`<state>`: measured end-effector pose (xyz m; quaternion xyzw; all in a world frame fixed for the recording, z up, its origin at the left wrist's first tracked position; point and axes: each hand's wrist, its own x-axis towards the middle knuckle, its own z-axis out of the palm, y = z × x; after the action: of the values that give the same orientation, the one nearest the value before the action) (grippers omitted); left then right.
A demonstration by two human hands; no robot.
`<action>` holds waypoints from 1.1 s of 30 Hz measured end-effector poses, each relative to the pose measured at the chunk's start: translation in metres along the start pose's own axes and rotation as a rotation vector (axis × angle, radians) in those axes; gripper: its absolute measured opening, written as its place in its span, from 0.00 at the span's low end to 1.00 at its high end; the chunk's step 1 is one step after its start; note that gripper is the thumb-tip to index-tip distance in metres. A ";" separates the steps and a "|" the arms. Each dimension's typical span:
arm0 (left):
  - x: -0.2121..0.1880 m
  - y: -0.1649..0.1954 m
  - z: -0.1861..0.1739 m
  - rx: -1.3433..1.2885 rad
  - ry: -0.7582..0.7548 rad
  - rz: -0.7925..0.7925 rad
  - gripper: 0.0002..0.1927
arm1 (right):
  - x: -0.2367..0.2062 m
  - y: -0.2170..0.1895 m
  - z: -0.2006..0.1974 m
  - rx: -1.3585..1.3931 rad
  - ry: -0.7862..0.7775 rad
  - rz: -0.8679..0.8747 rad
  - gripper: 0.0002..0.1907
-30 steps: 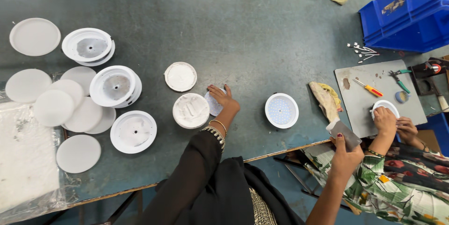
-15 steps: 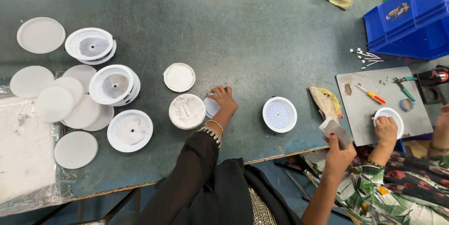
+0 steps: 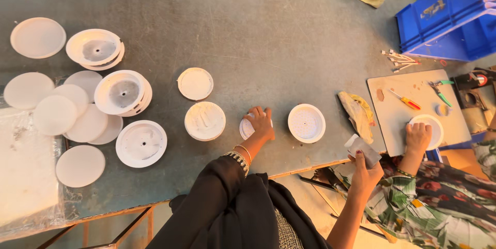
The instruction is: The person repeatedly picks up white circular plastic parts from a table, applies a white substance from a small container using a small tool, and places the parts back on the table. The person works one at a time, handling each part individually.
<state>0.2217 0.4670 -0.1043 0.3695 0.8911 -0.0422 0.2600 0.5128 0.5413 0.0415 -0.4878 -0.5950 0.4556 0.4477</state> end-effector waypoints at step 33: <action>-0.199 -0.207 -0.094 -1.571 0.053 0.503 0.57 | -0.066 -0.083 0.213 -0.351 -0.628 -0.253 0.09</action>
<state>0.1581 0.2159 0.0511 0.2693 0.5574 0.6616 0.4231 0.2989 0.4448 0.0778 -0.3166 -0.8277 0.4152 0.2057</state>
